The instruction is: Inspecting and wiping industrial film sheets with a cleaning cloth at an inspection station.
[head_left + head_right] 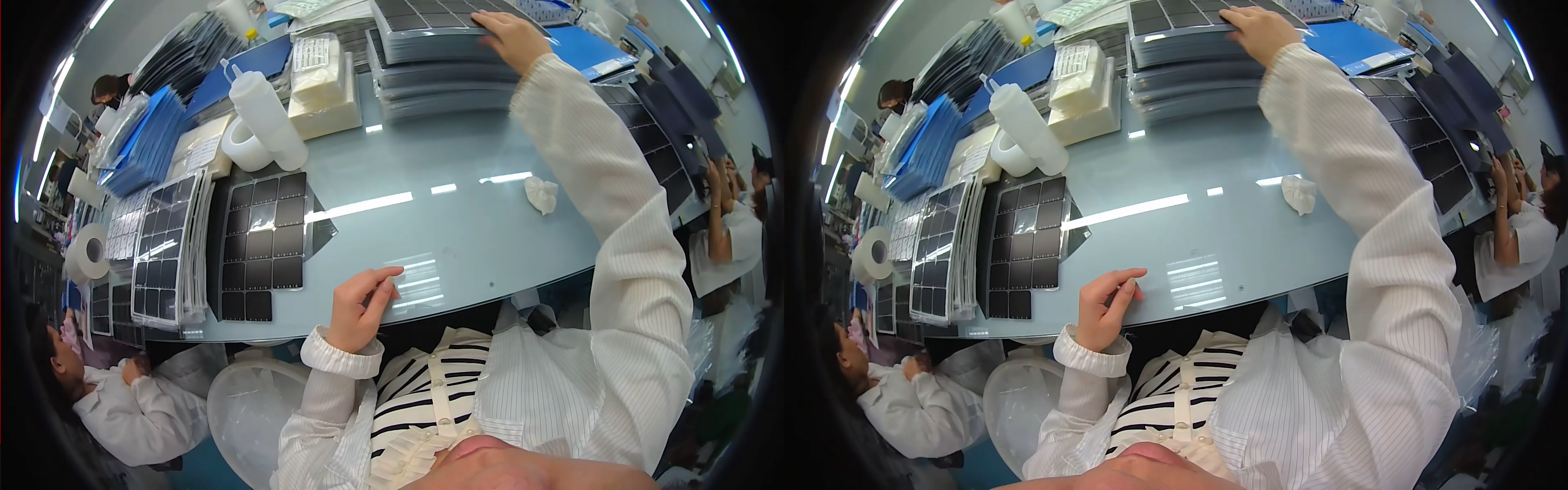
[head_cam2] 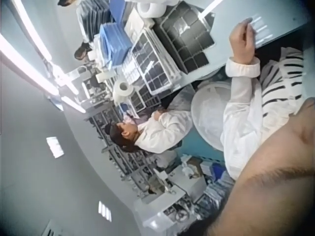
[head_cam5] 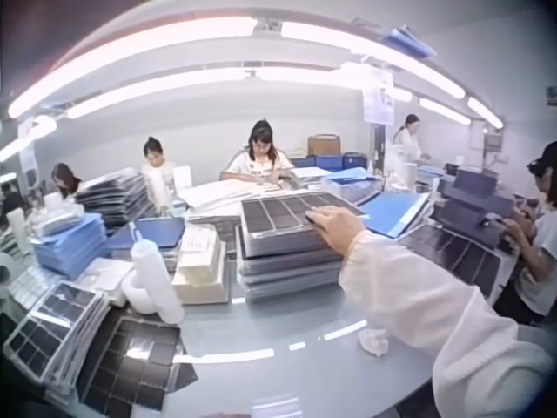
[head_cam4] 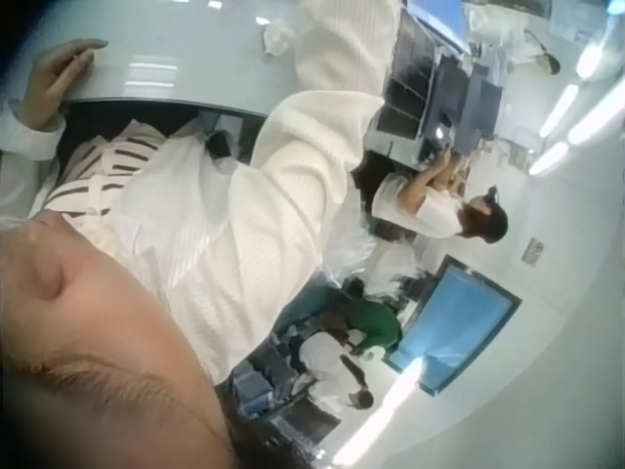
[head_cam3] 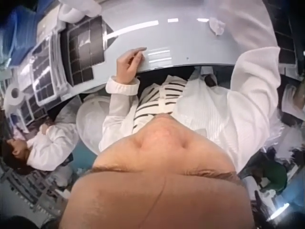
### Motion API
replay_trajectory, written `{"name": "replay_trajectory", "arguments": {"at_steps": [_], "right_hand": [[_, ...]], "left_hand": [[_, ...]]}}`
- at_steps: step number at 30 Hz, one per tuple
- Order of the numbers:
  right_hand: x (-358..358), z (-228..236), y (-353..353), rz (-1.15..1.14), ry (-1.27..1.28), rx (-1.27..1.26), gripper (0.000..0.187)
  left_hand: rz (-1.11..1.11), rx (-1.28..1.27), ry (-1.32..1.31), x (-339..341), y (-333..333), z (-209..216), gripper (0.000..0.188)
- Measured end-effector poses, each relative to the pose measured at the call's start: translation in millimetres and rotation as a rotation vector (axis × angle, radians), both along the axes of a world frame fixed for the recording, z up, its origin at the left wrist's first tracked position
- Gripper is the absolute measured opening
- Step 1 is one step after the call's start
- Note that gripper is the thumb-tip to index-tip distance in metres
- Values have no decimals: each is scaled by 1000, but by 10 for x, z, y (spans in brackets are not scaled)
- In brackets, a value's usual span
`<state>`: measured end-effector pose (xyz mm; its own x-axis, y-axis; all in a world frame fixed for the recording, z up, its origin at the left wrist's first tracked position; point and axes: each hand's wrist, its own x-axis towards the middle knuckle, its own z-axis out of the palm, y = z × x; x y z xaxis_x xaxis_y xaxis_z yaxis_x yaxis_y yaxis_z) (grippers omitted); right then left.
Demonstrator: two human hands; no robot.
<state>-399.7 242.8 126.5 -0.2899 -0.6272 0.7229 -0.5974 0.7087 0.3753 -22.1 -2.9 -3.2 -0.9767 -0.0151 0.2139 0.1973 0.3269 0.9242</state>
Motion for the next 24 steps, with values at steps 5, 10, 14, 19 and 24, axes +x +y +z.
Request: {"name": "replay_trajectory", "arguments": {"at_steps": [5, 10, 14, 19, 24], "right_hand": [[263, 190, 130, 10, -135, -104, 25], [279, 281, -66, -34, -75, -245, 14], [1100, 418, -468, 404, 48, -243, 16], [1948, 207, -317, 755, -90, -19, 17], [2756, -368, -134, 842, -200, 248, 17]], "left_hand": [[-2, -9, -17, 23, -8, -1, 20], [-31, 5, -33, -3, -3, -20, 20], [-44, 84, -45, 20, -44, -22, 23], [-53, 37, -58, 17, -183, -171, 29], [-317, 1057, -167, 130, -405, -185, 72]]}}
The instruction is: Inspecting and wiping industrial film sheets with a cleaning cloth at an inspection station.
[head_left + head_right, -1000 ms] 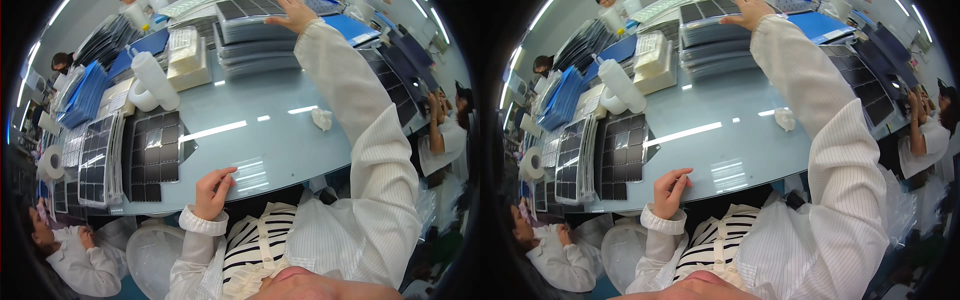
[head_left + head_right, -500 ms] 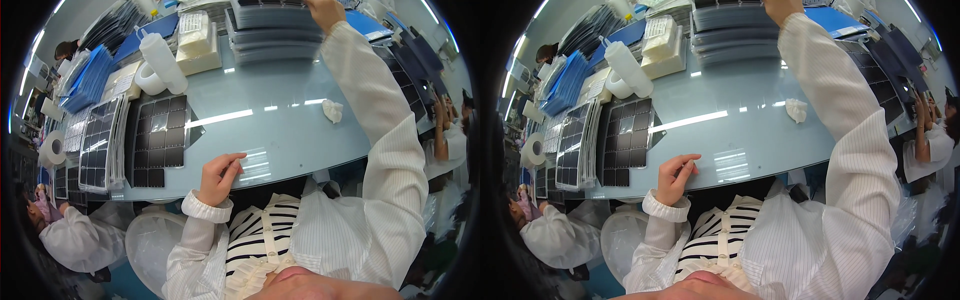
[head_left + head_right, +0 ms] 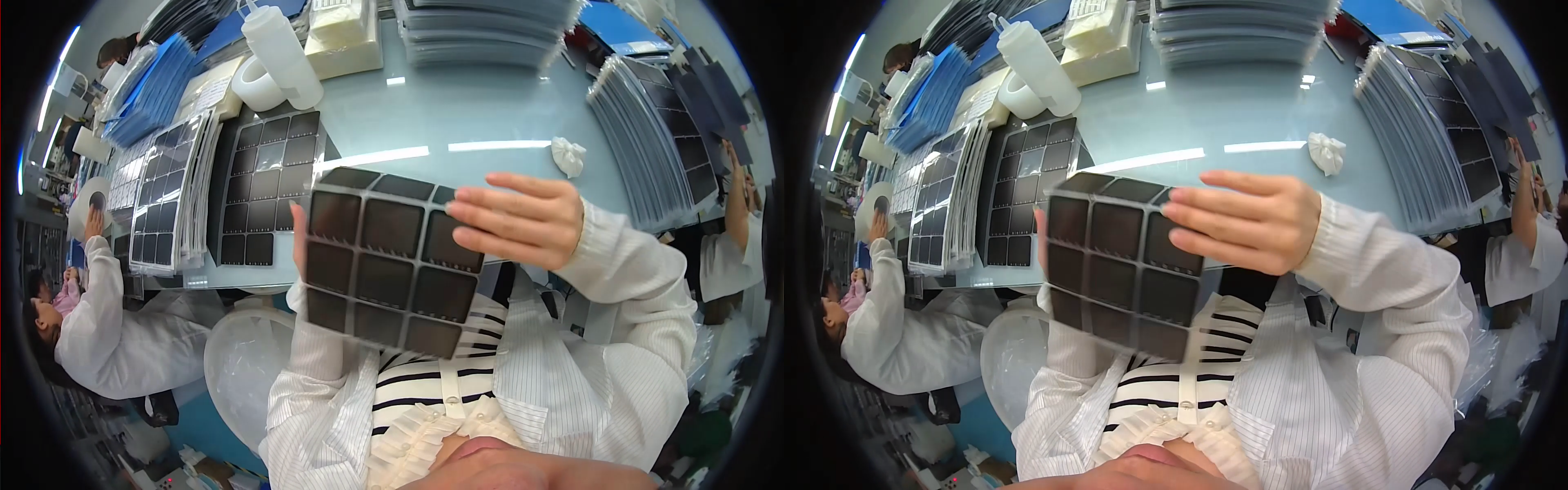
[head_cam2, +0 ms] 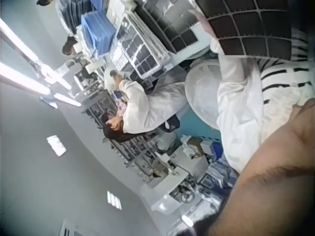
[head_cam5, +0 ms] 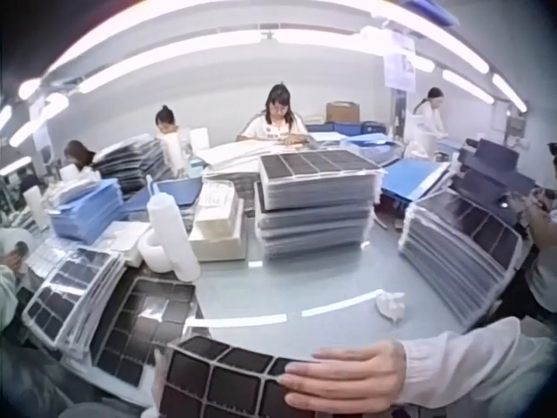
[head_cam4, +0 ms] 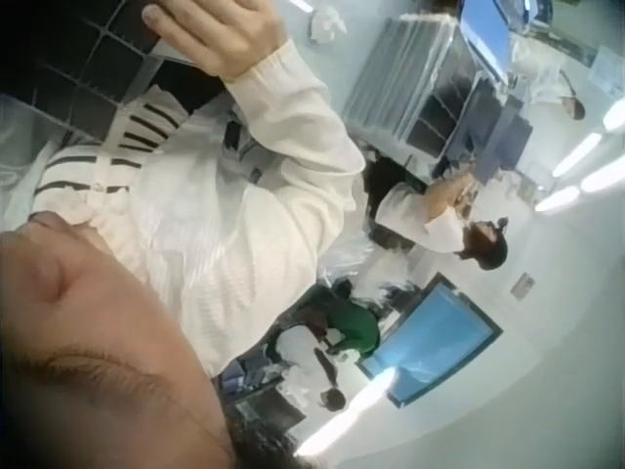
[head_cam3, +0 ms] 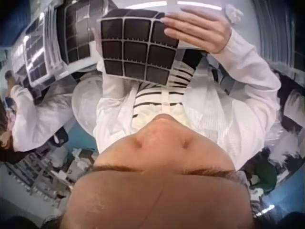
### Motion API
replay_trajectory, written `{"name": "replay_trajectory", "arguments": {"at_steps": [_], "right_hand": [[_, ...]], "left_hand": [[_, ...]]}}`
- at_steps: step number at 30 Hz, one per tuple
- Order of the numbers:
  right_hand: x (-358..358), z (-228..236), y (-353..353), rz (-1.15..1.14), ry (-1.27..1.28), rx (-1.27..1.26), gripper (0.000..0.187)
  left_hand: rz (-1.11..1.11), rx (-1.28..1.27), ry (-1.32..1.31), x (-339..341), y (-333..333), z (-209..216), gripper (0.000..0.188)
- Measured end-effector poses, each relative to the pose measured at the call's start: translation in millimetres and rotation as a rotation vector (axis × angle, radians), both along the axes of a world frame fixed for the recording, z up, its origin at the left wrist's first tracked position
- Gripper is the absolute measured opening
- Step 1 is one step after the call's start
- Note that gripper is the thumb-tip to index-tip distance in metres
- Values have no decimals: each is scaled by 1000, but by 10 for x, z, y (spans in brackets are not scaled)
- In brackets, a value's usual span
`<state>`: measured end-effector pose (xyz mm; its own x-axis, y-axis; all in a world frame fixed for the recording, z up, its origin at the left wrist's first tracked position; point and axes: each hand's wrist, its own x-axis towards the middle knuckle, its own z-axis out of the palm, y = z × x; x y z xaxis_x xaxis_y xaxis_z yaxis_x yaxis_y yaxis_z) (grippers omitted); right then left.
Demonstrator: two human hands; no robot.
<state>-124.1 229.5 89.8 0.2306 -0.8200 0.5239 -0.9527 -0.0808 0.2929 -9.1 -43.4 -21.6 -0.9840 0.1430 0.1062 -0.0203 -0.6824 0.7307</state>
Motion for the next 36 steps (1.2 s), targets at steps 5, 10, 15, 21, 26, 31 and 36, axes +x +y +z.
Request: {"name": "replay_trajectory", "arguments": {"at_steps": [5, 10, 15, 21, 26, 31, 36], "right_hand": [[91, -401, 340, -154, -181, -73, 17], [382, -559, 329, -571, -568, -361, 36], [431, -737, 357, -542, -1572, -692, 35], [500, -737, 546, -455, -1744, -553, 26], [575, -541, 604, -535, -1694, -519, 12], [620, -407, 685, -484, -1710, -451, 13], [614, -382, 794, -478, -1737, -408, 13]], "left_hand": [[51, 306, -99, -75, 129, 56, 82], [150, -202, -58, -30, 194, 152, 49], [302, -192, -7, 64, 402, 94, 52], [381, -493, 139, 295, 596, 103, 61], [426, -668, 218, 446, 574, 189, 73], [454, -732, 191, 519, 596, 352, 83], [435, -744, 214, 507, 674, 508, 85]]}}
